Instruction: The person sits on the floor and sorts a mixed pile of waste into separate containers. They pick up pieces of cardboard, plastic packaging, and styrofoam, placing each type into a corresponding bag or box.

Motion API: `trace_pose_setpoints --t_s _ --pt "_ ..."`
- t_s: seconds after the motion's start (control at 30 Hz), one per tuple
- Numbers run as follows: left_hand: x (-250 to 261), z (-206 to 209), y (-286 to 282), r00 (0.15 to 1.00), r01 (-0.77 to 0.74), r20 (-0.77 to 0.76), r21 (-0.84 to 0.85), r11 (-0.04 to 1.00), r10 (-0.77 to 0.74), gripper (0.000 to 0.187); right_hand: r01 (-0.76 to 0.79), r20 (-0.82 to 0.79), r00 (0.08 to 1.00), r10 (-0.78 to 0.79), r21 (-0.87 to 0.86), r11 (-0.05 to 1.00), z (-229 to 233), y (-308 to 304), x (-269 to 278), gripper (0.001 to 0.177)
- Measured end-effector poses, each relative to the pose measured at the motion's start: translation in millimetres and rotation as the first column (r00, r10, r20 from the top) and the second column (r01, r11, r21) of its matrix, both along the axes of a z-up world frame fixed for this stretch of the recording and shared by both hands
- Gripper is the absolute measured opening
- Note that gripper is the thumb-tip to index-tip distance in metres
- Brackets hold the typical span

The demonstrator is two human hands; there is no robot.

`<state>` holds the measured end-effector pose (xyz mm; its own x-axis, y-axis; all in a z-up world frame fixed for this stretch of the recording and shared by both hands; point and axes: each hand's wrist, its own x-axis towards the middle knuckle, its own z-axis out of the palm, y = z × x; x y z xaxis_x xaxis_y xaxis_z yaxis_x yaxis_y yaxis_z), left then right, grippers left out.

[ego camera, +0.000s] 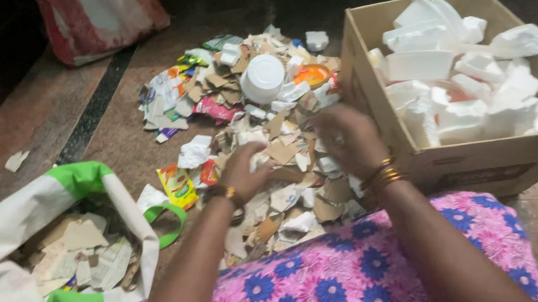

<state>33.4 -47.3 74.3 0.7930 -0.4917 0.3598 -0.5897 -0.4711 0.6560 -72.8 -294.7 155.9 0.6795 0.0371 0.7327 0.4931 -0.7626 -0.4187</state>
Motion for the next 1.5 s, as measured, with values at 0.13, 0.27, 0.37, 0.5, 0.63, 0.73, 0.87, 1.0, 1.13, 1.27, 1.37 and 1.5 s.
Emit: trace_pose_setpoints --t_s 0.13,0.27,0.37,0.5,0.63,0.73,0.87,1.0,1.13,1.27,1.37,1.5 --pt "-14 -47 96 0.977 -0.156 -0.132 0.077 0.985 0.165 0.043 -0.141 -0.389 0.913 0.124 -0.016 0.99 -44 45 15 0.019" --pt "-36 -82 148 0.881 -0.291 -0.308 0.244 0.925 0.359 0.046 -0.325 -0.438 0.87 0.226 -0.165 0.931 -77 66 24 0.032" --pt "-25 -85 138 0.853 -0.28 -0.339 0.346 0.896 0.397 0.04 -0.34 -0.503 0.835 0.223 -0.152 0.928 -96 76 19 0.029" --pt "-19 -74 107 0.908 -0.298 -0.244 0.195 0.934 0.34 0.054 -0.331 -0.595 0.789 0.15 -0.208 0.92 -103 88 18 0.022" --pt "-23 -68 88 0.901 -0.278 -0.192 0.433 0.858 0.389 0.066 -0.319 -0.664 0.728 0.173 -0.105 0.942 -102 87 19 0.022" --pt "-24 -66 89 0.892 -0.268 -0.187 0.517 0.813 0.413 0.063 -0.324 -0.665 0.734 0.138 -0.165 0.932 -98 88 22 0.024" --pt "-24 -63 91 0.884 -0.275 -0.175 0.557 0.784 0.434 0.055 -0.349 -0.666 0.725 0.176 -0.135 0.927 -93 93 25 0.025" --pt "-24 -60 81 0.922 -0.221 -0.233 0.335 0.916 0.308 0.066 -0.347 -0.645 0.743 0.179 -0.143 0.927 -96 94 22 0.028" --pt "-26 -62 67 0.931 -0.097 -0.345 0.087 0.991 0.122 0.067 -0.281 -0.683 0.703 0.2 -0.009 0.96 -103 94 22 0.042" --pt "-31 -71 58 0.972 -0.004 -0.234 0.009 1.0 0.007 0.077 -0.26 -0.691 0.604 0.397 0.3 0.918 -112 99 24 0.067" --pt "-29 -75 58 0.979 0.024 -0.202 -0.032 0.999 -0.031 0.082 -0.229 -0.715 0.531 0.454 0.395 0.89 -115 104 24 0.073" --pt "-28 -76 61 0.964 0.003 -0.265 -0.038 0.999 -0.012 0.075 -0.171 -0.755 0.522 0.396 0.362 0.916 -111 104 24 0.069"
